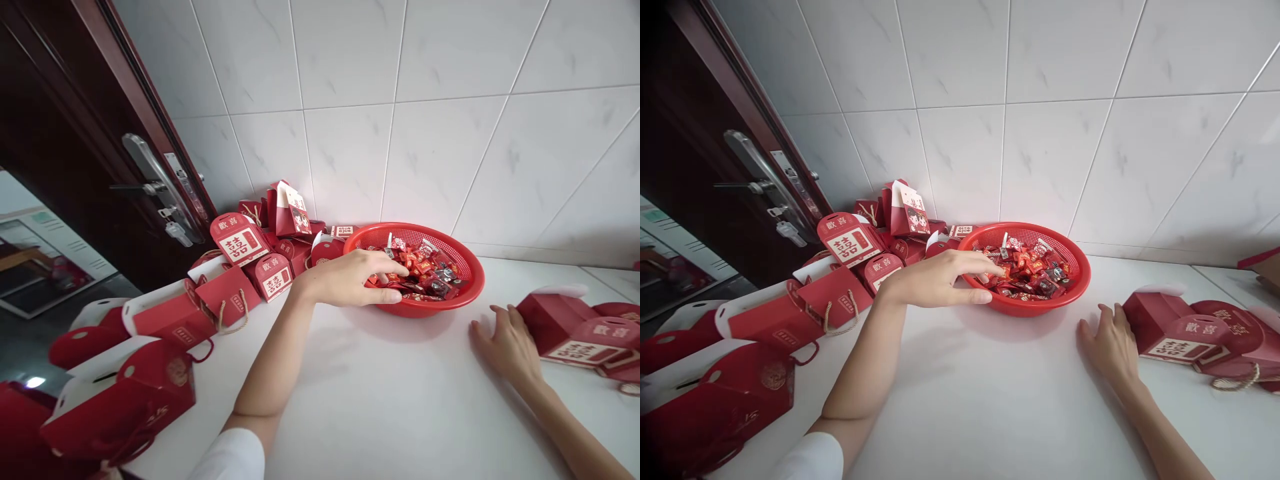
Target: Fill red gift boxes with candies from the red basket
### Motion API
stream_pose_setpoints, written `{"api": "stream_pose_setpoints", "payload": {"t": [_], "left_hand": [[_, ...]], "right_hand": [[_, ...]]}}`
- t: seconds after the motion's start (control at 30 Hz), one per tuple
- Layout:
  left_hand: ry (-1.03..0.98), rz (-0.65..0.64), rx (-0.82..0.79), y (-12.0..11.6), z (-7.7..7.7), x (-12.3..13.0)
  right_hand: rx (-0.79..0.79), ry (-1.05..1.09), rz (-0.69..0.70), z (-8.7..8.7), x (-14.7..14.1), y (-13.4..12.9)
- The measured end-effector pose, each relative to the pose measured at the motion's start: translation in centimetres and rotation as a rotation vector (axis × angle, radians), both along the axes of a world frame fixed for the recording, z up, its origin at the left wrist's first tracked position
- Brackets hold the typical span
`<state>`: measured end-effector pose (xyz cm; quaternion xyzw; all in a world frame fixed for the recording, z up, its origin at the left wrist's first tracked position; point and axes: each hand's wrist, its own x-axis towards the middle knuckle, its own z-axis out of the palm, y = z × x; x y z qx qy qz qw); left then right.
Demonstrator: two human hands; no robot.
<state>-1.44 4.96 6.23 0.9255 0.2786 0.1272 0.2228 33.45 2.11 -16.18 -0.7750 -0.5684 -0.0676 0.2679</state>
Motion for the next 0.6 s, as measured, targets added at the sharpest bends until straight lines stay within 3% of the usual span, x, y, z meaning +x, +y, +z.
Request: {"api": "stream_pose_setpoints", "payload": {"t": [0.17,0.3,0.43,0.53,0.6], "left_hand": [[-0.126,0.035,0.042,1.2,-0.2,0.6],[-0.100,0.141,0.084,4.0,2.2,-1.0],[0.092,0.365,0.188,6.1,6.6,-5.5],[0.336,0.575,0.274,5.7,9.3,-10.2],[0.429,0.722,0.294,4.7,10.2,-13.4]], "right_hand": [[0.008,0.008,0.002,0.4,-0.1,-0.1],[0.082,0.056,0.078,1.0,-0.9,-0.2],[0.139,0.127,0.171,1.4,-2.2,-0.4],[0.152,0.150,0.250,1.4,-3.1,-0.5],[0.157,0.168,0.282,1.3,-3.5,-0.6]]}}
